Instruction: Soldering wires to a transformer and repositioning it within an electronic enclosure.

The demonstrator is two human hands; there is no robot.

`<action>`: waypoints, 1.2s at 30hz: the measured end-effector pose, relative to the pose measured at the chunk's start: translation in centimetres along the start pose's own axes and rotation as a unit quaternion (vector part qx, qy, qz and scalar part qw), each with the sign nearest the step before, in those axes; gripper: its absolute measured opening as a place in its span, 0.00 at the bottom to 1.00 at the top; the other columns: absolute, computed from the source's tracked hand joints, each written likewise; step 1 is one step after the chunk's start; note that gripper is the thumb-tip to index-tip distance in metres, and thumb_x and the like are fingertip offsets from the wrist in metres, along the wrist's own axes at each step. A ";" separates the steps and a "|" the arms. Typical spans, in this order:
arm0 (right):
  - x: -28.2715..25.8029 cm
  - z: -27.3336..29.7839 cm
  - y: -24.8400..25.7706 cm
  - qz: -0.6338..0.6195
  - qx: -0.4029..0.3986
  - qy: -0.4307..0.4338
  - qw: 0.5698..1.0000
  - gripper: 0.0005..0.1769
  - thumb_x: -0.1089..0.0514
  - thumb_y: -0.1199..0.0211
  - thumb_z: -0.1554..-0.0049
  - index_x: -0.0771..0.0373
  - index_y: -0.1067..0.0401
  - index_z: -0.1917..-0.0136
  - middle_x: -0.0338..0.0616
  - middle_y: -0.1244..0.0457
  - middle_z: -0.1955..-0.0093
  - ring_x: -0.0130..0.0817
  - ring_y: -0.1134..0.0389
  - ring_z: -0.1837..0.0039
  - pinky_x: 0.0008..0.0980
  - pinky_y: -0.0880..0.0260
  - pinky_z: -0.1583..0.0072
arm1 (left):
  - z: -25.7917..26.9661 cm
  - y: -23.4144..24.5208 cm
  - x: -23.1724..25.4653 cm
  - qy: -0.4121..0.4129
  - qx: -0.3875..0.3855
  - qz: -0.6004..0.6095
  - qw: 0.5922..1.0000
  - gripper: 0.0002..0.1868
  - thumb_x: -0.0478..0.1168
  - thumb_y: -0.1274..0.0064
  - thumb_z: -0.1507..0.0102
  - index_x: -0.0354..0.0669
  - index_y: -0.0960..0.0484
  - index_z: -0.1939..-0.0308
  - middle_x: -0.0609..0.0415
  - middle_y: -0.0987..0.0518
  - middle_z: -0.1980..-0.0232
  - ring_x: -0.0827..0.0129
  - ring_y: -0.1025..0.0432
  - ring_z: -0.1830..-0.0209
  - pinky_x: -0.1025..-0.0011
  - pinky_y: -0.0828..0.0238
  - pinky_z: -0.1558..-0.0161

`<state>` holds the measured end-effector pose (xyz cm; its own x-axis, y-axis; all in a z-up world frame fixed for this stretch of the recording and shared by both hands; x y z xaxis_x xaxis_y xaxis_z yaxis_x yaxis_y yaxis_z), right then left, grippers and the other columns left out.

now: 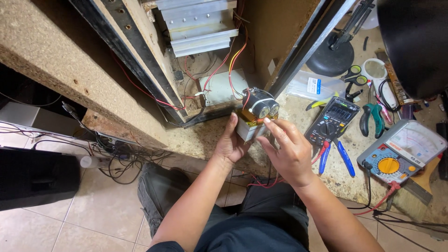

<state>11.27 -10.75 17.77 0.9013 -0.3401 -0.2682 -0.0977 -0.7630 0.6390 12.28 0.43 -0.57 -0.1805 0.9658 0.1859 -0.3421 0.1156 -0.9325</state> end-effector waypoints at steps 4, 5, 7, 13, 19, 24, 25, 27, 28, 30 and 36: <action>0.1 0.4 -0.4 0.006 0.008 0.010 1.000 0.30 0.57 0.24 0.47 0.60 0.25 0.32 0.48 0.33 0.44 0.47 0.27 0.47 0.42 0.26 0.50 | 0.5 -0.7 0.2 0.001 0.015 0.020 1.000 0.32 0.55 0.33 0.40 0.37 0.20 0.41 0.41 0.16 0.45 0.50 0.20 0.47 0.53 0.21 0.44; 0.1 0.3 -0.4 0.006 0.008 0.008 1.000 0.30 0.57 0.24 0.47 0.60 0.25 0.32 0.48 0.33 0.44 0.47 0.27 0.47 0.42 0.26 0.50 | 0.4 -0.5 0.1 0.002 0.016 0.019 1.000 0.32 0.55 0.33 0.40 0.37 0.20 0.41 0.41 0.16 0.45 0.50 0.20 0.47 0.53 0.21 0.44; 0.1 0.3 -0.5 0.005 -0.002 0.006 1.000 0.32 0.59 0.24 0.48 0.58 0.26 0.30 0.48 0.35 0.45 0.48 0.28 0.49 0.44 0.26 0.51 | 0.2 -0.2 -0.1 -0.003 0.006 0.017 1.000 0.31 0.56 0.34 0.41 0.40 0.18 0.41 0.45 0.16 0.45 0.54 0.20 0.46 0.55 0.22 0.41; 0.4 -0.1 -0.2 -0.015 -0.011 -0.006 1.000 0.34 0.59 0.24 0.49 0.58 0.26 0.30 0.50 0.35 0.46 0.50 0.28 0.50 0.47 0.27 0.51 | -0.3 0.4 -0.3 0.006 -0.002 0.010 1.000 0.31 0.58 0.35 0.40 0.43 0.18 0.40 0.46 0.16 0.44 0.53 0.20 0.45 0.55 0.24 0.40; 0.4 0.1 0.5 -0.020 0.031 -0.025 0.999 0.33 0.59 0.22 0.52 0.57 0.24 0.32 0.49 0.35 0.38 0.44 0.27 0.47 0.43 0.26 0.48 | 0.1 -0.2 -0.3 0.019 0.024 0.000 1.000 0.29 0.58 0.34 0.41 0.45 0.16 0.43 0.50 0.14 0.47 0.59 0.19 0.47 0.63 0.22 0.43; -0.3 0.0 0.6 -0.037 0.045 -0.014 0.998 0.31 0.61 0.23 0.49 0.60 0.25 0.32 0.55 0.36 0.33 0.50 0.27 0.43 0.46 0.26 0.44 | 0.9 -1.4 -0.5 0.007 0.042 0.050 0.998 0.30 0.57 0.33 0.42 0.41 0.15 0.43 0.46 0.15 0.47 0.55 0.19 0.48 0.58 0.25 0.39; -0.3 -0.2 0.8 -0.053 0.051 -0.014 0.997 0.32 0.62 0.23 0.49 0.62 0.27 0.31 0.56 0.36 0.33 0.52 0.27 0.43 0.47 0.26 0.44 | 1.1 -1.8 -0.4 0.011 0.046 0.056 0.997 0.31 0.57 0.33 0.42 0.42 0.15 0.43 0.48 0.14 0.47 0.56 0.19 0.48 0.59 0.24 0.40; -0.1 -0.1 0.5 -0.076 0.054 -0.011 0.996 0.30 0.63 0.24 0.49 0.62 0.27 0.34 0.57 0.35 0.33 0.53 0.27 0.43 0.46 0.26 0.45 | 0.6 -0.8 -0.6 0.002 0.051 0.082 0.995 0.30 0.56 0.33 0.42 0.40 0.16 0.43 0.45 0.15 0.46 0.54 0.20 0.47 0.56 0.24 0.40; 0.0 0.0 0.3 -0.097 0.056 -0.009 0.994 0.27 0.65 0.24 0.49 0.63 0.27 0.37 0.58 0.34 0.34 0.54 0.27 0.44 0.46 0.25 0.46 | 0.4 -0.2 -0.7 -0.005 0.056 0.108 0.993 0.30 0.54 0.33 0.41 0.38 0.16 0.43 0.42 0.16 0.45 0.51 0.21 0.46 0.53 0.24 0.40; -0.3 -0.6 0.6 -0.111 0.050 -0.010 0.992 0.24 0.66 0.24 0.49 0.63 0.27 0.40 0.58 0.34 0.33 0.54 0.27 0.44 0.46 0.25 0.47 | 0.7 -0.5 -0.7 0.010 0.063 0.107 0.992 0.32 0.56 0.32 0.43 0.37 0.16 0.44 0.41 0.16 0.46 0.50 0.20 0.47 0.52 0.23 0.41; -0.3 -1.2 0.9 -0.140 0.047 -0.021 0.989 0.22 0.66 0.25 0.49 0.61 0.33 0.45 0.58 0.34 0.32 0.51 0.27 0.47 0.43 0.24 0.50 | 0.3 0.4 -0.8 0.032 0.075 0.110 0.991 0.34 0.57 0.30 0.45 0.35 0.16 0.46 0.39 0.16 0.48 0.47 0.20 0.48 0.51 0.22 0.42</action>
<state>11.42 -10.74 19.28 0.8810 -0.1297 -0.4550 0.1115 -0.8777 0.4661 11.98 -0.37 -1.02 -0.2090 0.9771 -0.0409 -0.4354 -0.1305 -0.8907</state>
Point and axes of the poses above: each hand's wrist, its own z-axis away from the middle knuckle, its own y-axis out of the back of the hand, x = y × z, the point moved 10 cm from there along -z, towards the middle knuckle
